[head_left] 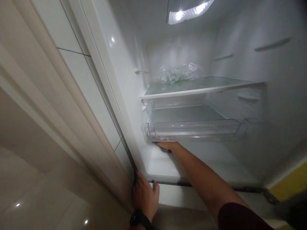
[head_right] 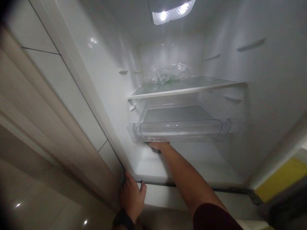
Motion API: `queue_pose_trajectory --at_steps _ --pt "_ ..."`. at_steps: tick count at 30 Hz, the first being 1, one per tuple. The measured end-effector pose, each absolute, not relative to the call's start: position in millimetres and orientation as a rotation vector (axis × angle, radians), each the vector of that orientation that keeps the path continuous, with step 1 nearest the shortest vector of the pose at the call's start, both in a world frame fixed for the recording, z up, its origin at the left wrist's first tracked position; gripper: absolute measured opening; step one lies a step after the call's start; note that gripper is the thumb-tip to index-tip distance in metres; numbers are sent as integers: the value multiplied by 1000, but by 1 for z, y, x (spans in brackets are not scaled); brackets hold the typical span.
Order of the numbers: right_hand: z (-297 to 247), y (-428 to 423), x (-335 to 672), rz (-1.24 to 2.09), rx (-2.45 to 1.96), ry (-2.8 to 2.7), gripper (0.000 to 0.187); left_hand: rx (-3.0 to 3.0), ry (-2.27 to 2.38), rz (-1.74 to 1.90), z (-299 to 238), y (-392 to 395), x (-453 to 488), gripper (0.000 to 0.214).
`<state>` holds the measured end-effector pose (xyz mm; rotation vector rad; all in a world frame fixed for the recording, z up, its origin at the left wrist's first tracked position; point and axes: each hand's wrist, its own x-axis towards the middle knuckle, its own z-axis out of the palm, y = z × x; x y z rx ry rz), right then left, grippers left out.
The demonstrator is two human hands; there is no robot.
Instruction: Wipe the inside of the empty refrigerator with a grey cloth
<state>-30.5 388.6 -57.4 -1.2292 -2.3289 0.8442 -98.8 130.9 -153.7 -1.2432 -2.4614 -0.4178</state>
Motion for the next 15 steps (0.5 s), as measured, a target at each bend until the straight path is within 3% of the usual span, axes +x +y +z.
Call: queue_pose_trajectory --at_steps 3,10,15 --pt "-53 362 -14 649 -1121 -2523 22 -1258 -2484 -422 -148 130 -99 78" --pt "-40 285 23 235 -787 -2852 28 -1294 -2524 -413 -138 131 -96 84" --pt "-42 278 23 148 -893 -2798 34 -1290 -2503 -416 -141 129 -97 83"
